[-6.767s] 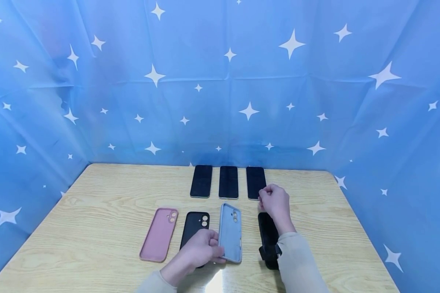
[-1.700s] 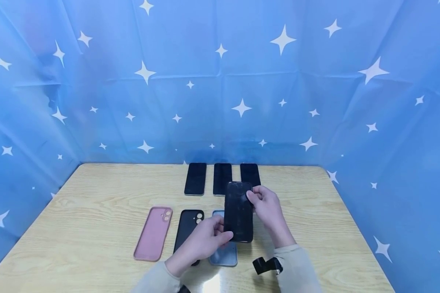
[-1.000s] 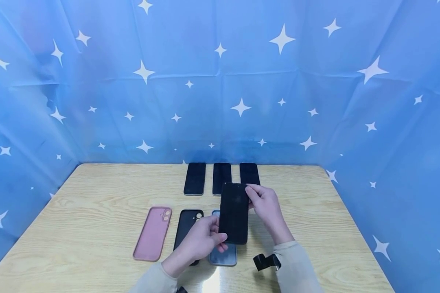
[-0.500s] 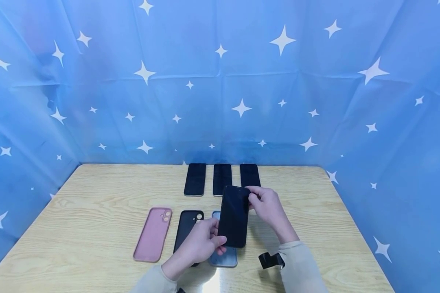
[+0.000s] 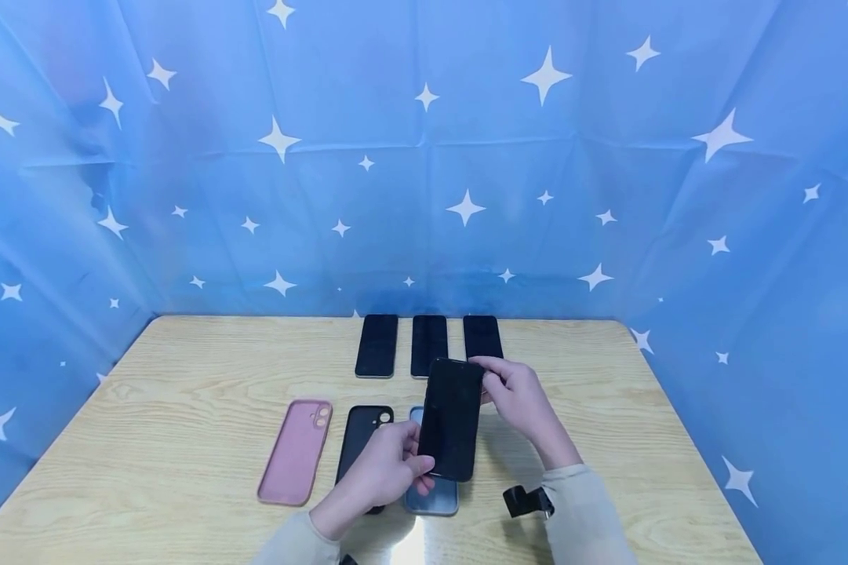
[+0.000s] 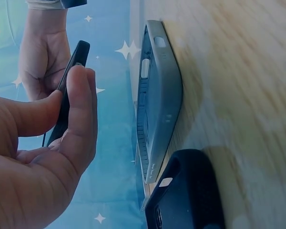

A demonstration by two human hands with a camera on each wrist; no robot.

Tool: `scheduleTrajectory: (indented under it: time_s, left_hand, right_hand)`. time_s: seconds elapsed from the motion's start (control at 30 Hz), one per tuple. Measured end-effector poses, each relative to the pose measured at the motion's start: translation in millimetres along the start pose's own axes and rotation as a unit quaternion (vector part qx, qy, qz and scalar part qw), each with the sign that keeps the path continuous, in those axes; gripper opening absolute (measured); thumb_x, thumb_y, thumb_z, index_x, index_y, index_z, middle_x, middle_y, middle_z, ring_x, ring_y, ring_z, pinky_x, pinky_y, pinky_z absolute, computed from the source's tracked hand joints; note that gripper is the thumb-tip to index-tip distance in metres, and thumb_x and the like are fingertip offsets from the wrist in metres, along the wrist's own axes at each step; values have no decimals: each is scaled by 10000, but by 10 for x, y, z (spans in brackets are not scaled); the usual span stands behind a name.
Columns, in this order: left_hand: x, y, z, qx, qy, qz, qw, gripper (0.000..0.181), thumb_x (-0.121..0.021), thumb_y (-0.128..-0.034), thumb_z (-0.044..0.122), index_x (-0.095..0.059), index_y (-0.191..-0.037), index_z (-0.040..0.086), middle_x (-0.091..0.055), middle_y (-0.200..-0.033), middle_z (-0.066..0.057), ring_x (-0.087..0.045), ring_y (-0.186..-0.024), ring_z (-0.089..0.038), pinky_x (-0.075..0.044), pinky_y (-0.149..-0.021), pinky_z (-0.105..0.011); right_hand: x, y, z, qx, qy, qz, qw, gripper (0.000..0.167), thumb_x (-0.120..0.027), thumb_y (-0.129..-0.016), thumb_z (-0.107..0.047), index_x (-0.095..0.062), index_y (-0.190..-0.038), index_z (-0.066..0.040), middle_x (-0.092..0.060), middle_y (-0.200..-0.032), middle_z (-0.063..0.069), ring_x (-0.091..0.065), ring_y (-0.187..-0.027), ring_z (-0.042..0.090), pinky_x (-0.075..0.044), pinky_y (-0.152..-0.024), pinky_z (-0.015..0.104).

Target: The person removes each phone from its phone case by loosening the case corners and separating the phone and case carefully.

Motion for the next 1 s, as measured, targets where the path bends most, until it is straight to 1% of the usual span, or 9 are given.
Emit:
scheduleTrajectory:
  time_s: [0.1,0.33,0.43,0.57,0.63,0.73,0.83,0.93,1.0]
  left_hand:
    - [5,-4,1,6,23,-4,10000,196,-681,-931,-79,-555,-833,36,-645,-651,-51,-711,-546,-180,-601,-549,-250]
    - [8,-8,11,-4,19,-18,10000,173,-685,-929,-76,-575,-851,32,-661,-680,-63,-708,-547,-177,-602,-550,-255]
    - [5,-6,11,0,38,-32,10000,170,-683,-928,-81,-578,-853,30,-666,-696,-71,-706,-548,-178,-601,-544,-259]
    - [-2,-9,-1,35,71,-55,10000,182,-682,-927,-87,-570,-846,31,-658,-699,-72,-710,-553,-186,-603,-545,-264]
    - [-6,-13,-5,36,77,-64,9999,187,-683,-927,-88,-564,-843,30,-650,-693,-66,-716,-558,-204,-606,-550,-270]
    - [-7,-23,-6,9,113,-67,9999,189,-681,-923,-98,-559,-840,20,-641,-683,-69,-725,-568,-255,-611,-545,-293]
    - [-8,-29,-8,-17,169,-77,9998,201,-679,-914,-115,-547,-833,13,-640,-673,-83,-730,-578,-306,-613,-535,-310]
    - [-7,-31,-10,-30,192,-94,9998,210,-679,-909,-123,-542,-830,15,-643,-670,-87,-731,-583,-327,-615,-540,-313]
    - [-5,-31,-14,-20,179,-109,9998,214,-679,-910,-124,-541,-826,18,-647,-668,-87,-731,-582,-329,-617,-546,-315]
  right_hand:
    - [5,0,10,-30,-100,-65,9999,369,-438,-1055,-11,-613,-1373,56,-713,-1184,262,-757,-815,169,-544,-656,253]
    - [17,-9,-11,72,99,-69,9999,360,-465,-1032,12,-627,-1349,65,-729,-1150,249,-749,-802,166,-486,-576,266]
    - [15,-7,-17,139,74,-143,9998,361,-456,-1028,16,-630,-1340,67,-735,-1135,238,-745,-795,166,-510,-612,258]
    - [1,-3,12,195,-382,-386,9983,360,-433,-1038,20,-612,-1342,90,-727,-1141,249,-747,-793,175,-537,-656,241]
    - [-9,-1,36,222,-719,-512,9959,361,-424,-1042,24,-594,-1349,111,-711,-1165,276,-752,-805,181,-572,-715,241]
    - [-16,-2,72,234,-1171,-613,9909,368,-422,-1044,26,-580,-1362,124,-687,-1203,309,-756,-842,179,-606,-731,273]
    - [-18,-8,97,251,-1479,-683,9863,381,-417,-1035,31,-573,-1369,128,-673,-1233,316,-757,-877,182,-635,-800,334]
    - [-18,-14,122,203,-1654,-749,9832,395,-407,-1025,30,-572,-1370,129,-701,-1219,256,-754,-893,189,-639,-801,363]
    - [-21,-19,137,177,-1840,-797,9795,401,-395,-1018,43,-554,-1368,158,-739,-1176,161,-750,-901,179,-640,-792,361]
Point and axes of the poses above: each hand's wrist, its own y-axis away from the middle knuckle, its own x-axis out of the back of the hand, z = x × y, the point moved 8 cm from there along -y, towards the middle knuckle
